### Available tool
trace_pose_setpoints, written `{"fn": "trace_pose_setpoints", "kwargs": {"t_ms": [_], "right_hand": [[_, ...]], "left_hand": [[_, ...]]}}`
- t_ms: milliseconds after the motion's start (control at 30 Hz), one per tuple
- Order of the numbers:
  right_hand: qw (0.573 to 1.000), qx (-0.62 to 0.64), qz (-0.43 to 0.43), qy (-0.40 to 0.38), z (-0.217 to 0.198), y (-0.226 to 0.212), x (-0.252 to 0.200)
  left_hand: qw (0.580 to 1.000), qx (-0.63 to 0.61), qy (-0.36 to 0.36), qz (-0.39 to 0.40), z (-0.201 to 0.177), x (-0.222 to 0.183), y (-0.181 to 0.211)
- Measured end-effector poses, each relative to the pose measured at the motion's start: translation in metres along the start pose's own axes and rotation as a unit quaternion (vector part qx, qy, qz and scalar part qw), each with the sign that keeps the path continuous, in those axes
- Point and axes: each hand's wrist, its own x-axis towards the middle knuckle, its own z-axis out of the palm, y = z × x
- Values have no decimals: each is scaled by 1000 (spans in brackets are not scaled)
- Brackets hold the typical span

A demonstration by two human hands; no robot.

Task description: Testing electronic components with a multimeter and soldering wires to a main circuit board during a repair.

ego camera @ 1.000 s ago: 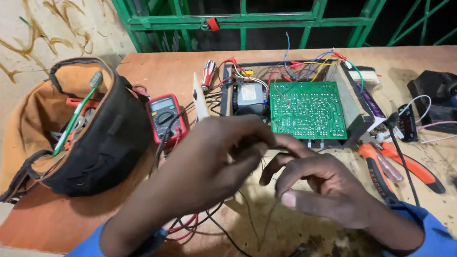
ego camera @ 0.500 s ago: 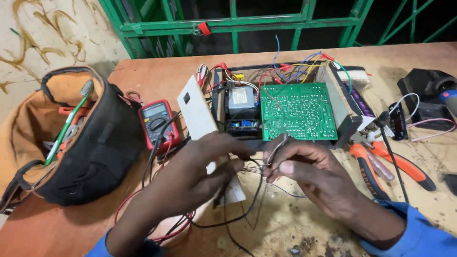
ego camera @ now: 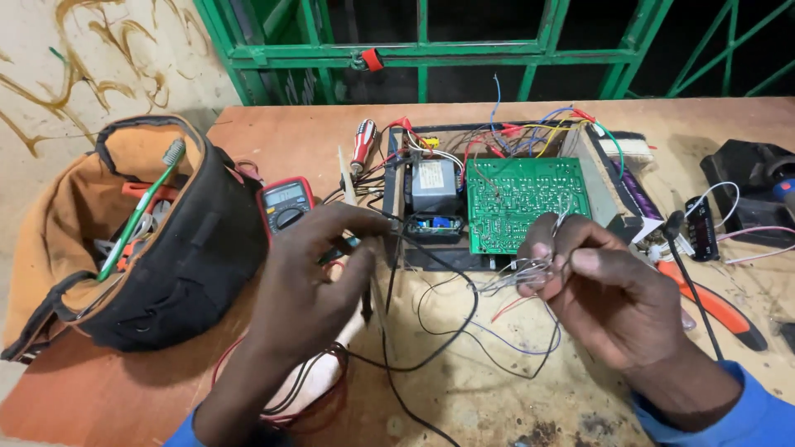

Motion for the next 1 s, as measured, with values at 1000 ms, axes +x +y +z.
{"fn": "trace_pose_setpoints", "kwargs": {"t_ms": [1000], "right_hand": [[999,0,-14,44,-2,-48,4]], "left_hand": [[711,667,208,-80,-103,-9,-127]]}}
